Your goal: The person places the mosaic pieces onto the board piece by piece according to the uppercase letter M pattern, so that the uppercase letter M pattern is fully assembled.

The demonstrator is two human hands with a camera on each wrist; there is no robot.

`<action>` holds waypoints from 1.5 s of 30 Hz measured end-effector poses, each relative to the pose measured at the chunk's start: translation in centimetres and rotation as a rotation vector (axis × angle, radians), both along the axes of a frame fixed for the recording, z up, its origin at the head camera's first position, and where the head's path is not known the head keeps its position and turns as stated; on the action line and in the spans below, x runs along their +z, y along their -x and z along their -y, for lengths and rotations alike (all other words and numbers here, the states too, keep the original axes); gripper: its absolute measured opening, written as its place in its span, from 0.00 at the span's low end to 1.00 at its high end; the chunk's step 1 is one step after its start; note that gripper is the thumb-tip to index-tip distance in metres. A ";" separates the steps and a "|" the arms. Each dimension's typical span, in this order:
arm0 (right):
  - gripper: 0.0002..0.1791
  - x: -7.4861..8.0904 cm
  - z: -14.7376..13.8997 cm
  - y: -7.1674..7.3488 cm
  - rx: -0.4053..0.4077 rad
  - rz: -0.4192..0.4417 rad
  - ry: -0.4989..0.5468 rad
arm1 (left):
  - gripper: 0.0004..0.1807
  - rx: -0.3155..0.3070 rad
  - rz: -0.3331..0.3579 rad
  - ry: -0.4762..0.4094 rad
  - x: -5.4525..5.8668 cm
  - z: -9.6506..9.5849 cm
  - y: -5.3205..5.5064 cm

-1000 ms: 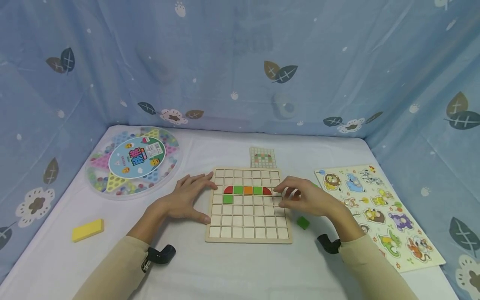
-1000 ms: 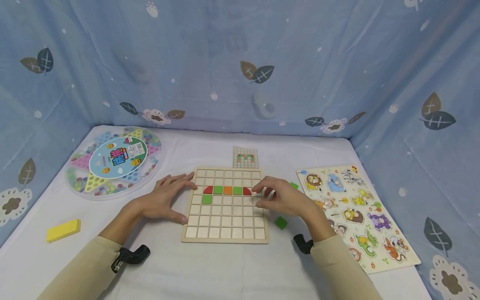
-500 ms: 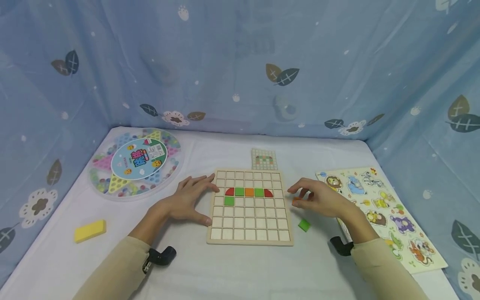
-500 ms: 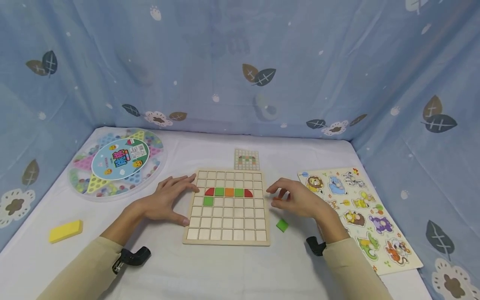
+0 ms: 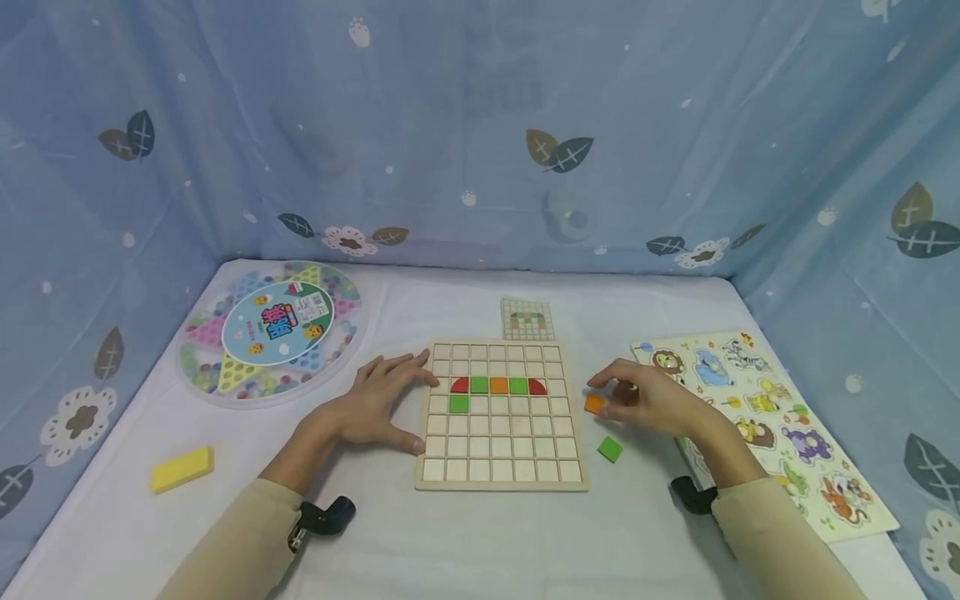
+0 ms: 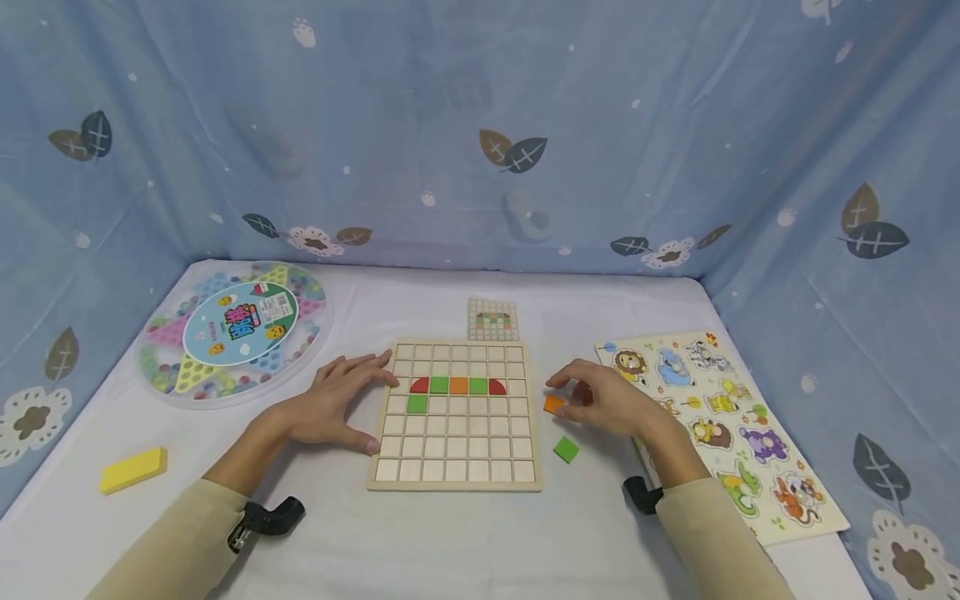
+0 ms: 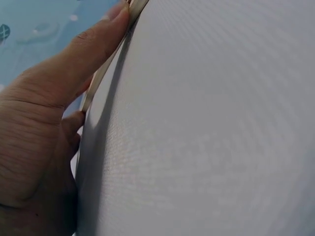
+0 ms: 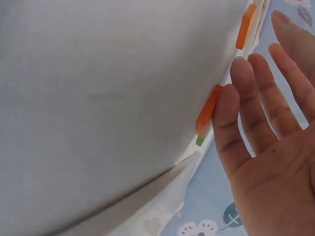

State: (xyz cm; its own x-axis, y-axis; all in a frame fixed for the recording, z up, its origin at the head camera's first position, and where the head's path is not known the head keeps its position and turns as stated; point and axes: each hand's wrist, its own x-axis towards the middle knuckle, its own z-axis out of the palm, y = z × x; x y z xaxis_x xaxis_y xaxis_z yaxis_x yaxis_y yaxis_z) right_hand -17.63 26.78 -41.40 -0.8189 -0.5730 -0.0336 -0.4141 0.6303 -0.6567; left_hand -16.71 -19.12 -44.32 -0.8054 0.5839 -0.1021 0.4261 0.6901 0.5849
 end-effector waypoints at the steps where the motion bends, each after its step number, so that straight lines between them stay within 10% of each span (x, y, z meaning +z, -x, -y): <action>1: 0.20 -0.1 0.0 -0.1 0.001 0.001 -0.003 | 0.49 0.001 0.001 0.003 -0.1 0.0 0.0; 33: 0.21 -0.3 0.8 -0.1 0.005 0.032 -0.103 | 0.48 0.011 -0.006 -0.001 -0.1 -0.1 0.0; 45: 0.22 0.3 0.7 -0.5 -0.024 0.097 0.043 | 0.48 0.013 0.002 0.001 0.1 -0.2 0.1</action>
State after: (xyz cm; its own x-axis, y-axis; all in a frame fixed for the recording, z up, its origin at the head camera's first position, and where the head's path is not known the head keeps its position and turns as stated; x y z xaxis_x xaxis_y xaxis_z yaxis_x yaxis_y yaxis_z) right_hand -17.17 26.08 -41.13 -0.8266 -0.5558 -0.0888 -0.3326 0.6096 -0.7195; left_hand -16.80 -18.93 -44.25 -0.8126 0.5734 -0.1039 0.4163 0.6960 0.5850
